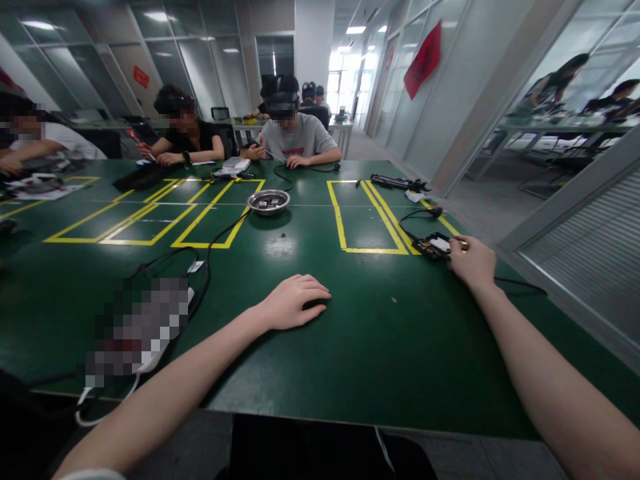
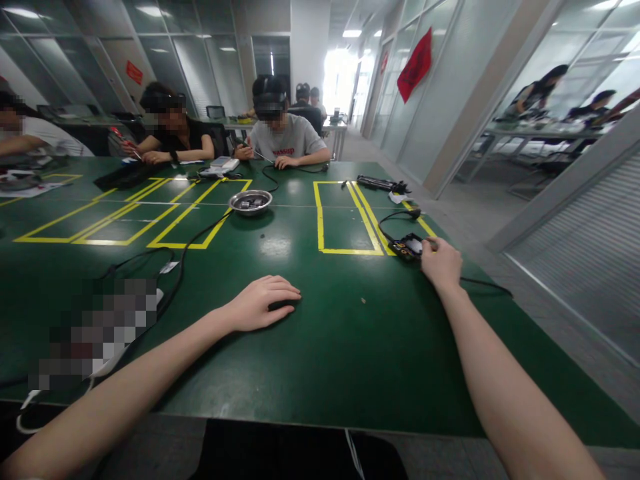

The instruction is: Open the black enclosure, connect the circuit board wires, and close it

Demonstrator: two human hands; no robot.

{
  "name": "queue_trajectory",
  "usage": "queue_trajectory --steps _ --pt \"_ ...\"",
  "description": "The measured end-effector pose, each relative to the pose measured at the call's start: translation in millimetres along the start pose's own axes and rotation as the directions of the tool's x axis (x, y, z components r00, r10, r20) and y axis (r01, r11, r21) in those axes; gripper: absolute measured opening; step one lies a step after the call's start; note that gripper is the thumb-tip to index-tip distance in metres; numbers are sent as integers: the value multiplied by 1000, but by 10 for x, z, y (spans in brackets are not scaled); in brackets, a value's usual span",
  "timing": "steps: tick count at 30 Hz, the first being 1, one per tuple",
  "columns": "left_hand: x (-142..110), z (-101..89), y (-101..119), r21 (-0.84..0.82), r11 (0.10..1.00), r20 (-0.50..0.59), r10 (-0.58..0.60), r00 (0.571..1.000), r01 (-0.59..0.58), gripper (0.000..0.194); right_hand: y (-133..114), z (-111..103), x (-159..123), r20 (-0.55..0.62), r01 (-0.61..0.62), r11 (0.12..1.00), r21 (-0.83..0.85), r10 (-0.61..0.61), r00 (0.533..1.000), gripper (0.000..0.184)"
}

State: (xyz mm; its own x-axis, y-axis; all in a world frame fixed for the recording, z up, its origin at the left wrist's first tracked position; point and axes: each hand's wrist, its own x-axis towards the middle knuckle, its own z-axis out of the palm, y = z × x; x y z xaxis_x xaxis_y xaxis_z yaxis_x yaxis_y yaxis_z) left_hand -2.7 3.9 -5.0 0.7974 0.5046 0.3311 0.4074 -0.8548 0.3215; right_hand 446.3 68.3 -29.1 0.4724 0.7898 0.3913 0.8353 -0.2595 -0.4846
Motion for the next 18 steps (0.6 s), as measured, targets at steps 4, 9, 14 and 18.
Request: queue_trajectory --steps 4,9,14,18 --pt "1 -6 1 -3 1000 6 -3 1000 3 23 -65 9 -48 -18 -82 996 22 83 996 42" --pt "-7 1 -10 -2 1000 19 -13 1000 13 22 -50 14 -64 19 154 987 43 -155 988 43" --pt "-11 -1 -15 -3 1000 26 -17 1000 17 23 -58 -36 -12 93 135 991 20 -136 986 49" --pt "-9 5 -18 -15 1000 22 -21 1000 21 22 -108 -87 -16 111 113 993 -17 -111 988 49"
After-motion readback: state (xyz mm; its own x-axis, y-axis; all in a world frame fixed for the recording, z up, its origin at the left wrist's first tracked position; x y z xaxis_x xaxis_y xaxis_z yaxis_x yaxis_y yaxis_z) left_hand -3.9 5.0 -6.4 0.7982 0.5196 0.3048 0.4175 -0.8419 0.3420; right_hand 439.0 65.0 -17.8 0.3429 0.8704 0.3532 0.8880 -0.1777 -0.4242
